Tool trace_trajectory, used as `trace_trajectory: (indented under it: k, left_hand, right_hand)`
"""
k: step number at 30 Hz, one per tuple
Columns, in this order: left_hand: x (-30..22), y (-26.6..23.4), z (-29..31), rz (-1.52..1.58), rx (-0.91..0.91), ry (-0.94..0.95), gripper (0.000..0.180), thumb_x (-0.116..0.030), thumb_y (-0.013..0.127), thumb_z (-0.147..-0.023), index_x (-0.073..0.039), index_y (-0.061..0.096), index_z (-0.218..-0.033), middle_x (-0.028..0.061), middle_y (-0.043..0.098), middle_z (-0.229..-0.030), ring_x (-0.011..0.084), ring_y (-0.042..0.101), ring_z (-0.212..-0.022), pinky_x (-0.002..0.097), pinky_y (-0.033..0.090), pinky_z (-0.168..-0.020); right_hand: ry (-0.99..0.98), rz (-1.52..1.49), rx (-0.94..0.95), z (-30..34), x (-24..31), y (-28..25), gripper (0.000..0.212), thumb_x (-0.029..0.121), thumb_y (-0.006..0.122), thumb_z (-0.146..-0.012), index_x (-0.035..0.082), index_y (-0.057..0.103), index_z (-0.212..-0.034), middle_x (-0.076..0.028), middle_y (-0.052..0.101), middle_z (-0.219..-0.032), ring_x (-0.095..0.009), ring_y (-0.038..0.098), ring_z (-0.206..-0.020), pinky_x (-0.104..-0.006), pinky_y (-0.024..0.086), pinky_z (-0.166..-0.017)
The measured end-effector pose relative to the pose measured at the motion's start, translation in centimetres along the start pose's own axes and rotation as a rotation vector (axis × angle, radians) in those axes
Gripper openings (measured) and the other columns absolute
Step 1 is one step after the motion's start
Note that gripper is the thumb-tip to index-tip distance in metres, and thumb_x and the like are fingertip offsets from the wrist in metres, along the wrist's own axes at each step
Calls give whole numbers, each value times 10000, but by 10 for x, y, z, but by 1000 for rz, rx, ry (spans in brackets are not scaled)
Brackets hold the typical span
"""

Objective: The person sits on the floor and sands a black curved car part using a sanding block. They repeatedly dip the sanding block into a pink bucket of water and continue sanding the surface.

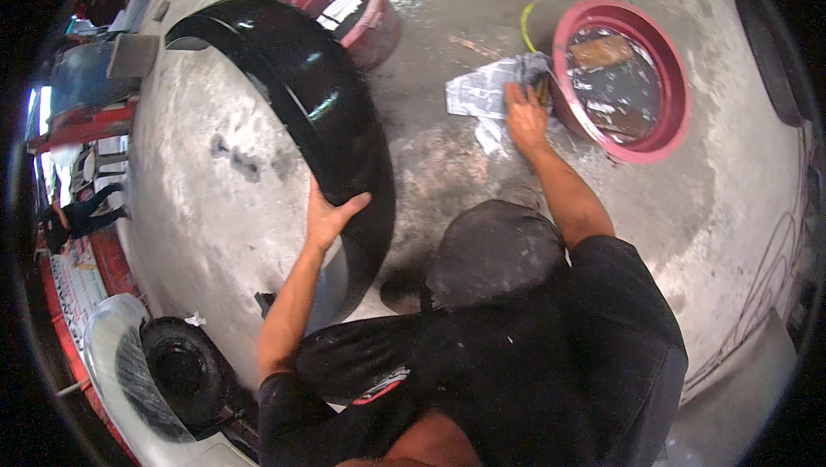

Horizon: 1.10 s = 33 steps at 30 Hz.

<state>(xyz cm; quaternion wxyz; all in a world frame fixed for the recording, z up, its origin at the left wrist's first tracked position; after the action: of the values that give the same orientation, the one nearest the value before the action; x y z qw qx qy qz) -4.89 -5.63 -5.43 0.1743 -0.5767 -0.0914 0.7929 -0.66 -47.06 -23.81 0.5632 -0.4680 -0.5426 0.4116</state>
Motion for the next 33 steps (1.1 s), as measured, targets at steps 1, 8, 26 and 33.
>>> trace_trajectory:
  k: [1,8,26,33]
  left_hand:
    - [-15,7,1,12,-33,43,1003,-224,953,-689,-30,380,-1489,176,658,-1301,270,648,-1162,372,499,-1032]
    - [-14,8,-5,-50,32,-60,797,-175,919,-665,9,537,-1340,139,685,-1249,251,647,-1152,368,495,-1018]
    - [-8,-10,-7,-64,100,-156,782,-158,885,-625,-19,585,-1333,100,697,-1209,207,645,-1117,355,492,-1020]
    - [-17,-11,-11,-66,92,-184,808,-188,901,-622,-6,571,-1336,120,700,-1207,230,646,-1128,361,475,-1047]
  right_hand:
    - [27,3,7,2,-10,1,688,114,690,-817,137,516,-1482,-49,506,-1558,-372,485,-1410,-507,532,-1034]
    - [-7,-303,-237,-4,29,-48,565,57,705,-836,114,615,-1391,-115,597,-1457,-412,518,-1368,-486,502,-1074]
    - [-1173,-697,-314,-4,313,-152,529,234,585,-939,-52,578,-1383,-208,512,-1519,-378,406,-1482,-680,222,-1193]
    - [-727,-732,-346,-192,380,-205,441,187,447,-1035,-121,584,-1319,-315,528,-1446,-445,504,-1366,-493,346,-1203]
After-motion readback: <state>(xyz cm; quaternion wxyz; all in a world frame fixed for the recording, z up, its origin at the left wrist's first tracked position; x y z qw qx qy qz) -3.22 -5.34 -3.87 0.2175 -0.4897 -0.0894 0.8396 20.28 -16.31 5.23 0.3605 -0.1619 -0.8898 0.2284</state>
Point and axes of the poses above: each hand's wrist, its own z-axis away from the middle knuckle, its own y-axis out of the palm, x = y × z, the point moved 9 cm from there along -z, towards the middle knuckle
